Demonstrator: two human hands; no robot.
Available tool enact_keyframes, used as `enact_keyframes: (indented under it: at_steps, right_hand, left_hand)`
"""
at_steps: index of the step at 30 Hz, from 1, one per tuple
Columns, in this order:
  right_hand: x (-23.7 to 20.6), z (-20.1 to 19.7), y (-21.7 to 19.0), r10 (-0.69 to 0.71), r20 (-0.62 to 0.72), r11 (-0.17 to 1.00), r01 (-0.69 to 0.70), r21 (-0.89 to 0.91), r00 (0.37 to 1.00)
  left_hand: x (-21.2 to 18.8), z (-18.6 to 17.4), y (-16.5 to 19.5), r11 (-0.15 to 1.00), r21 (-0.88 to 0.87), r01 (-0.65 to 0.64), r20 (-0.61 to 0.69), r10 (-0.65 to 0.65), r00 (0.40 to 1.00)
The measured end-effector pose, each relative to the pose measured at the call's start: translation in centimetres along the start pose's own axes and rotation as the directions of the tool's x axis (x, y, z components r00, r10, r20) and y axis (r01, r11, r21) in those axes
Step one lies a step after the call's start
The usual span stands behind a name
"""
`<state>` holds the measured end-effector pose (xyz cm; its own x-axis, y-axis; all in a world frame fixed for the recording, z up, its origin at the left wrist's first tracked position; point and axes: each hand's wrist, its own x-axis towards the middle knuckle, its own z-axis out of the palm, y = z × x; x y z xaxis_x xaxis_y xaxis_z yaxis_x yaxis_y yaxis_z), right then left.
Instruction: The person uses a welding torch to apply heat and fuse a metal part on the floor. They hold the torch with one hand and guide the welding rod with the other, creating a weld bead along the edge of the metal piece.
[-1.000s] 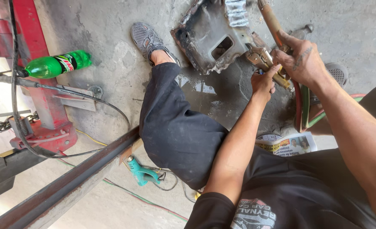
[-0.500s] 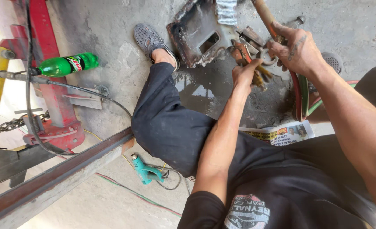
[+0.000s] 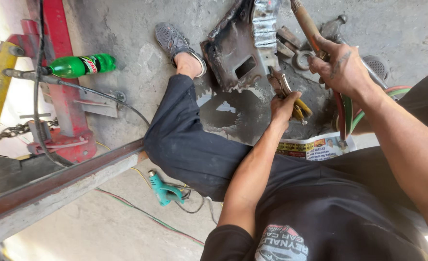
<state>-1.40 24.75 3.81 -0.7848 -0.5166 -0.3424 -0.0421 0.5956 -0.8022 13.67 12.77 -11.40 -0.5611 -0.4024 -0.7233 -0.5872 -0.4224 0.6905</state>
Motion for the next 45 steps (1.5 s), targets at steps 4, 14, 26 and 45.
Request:
enact_keyframes:
  at_steps: [4,14,26,45]
  right_hand:
    - [-1.2,0.9,-1.1,0.083,0.036,0.995,-0.085,0.044,0.996]
    - [-1.4,3.1,-1.3,-0.028,0.020,1.000,0.028,0.006,0.999]
    - [0.0,4.6,0.0,-0.049,-0.015,0.996,0.048,-0.070,0.999]
    - [-0.7,5.3,-2.3,0.154,0.027,0.985,-0.151,-0.080,0.988]
  left_hand:
    - [0.4,0.1,-0.7,0.993,0.113,0.033,0.059,-0.040,0.997]
    - [1.7,0.8,0.7,0.996,0.058,0.064,0.081,-0.069,0.994]
    - [1.6,2.0,0.2,0.994,-0.022,0.108,0.038,-0.107,0.994]
    - [1.6,3.2,0.6,0.996,-0.077,0.034,-0.158,-0.045,0.986]
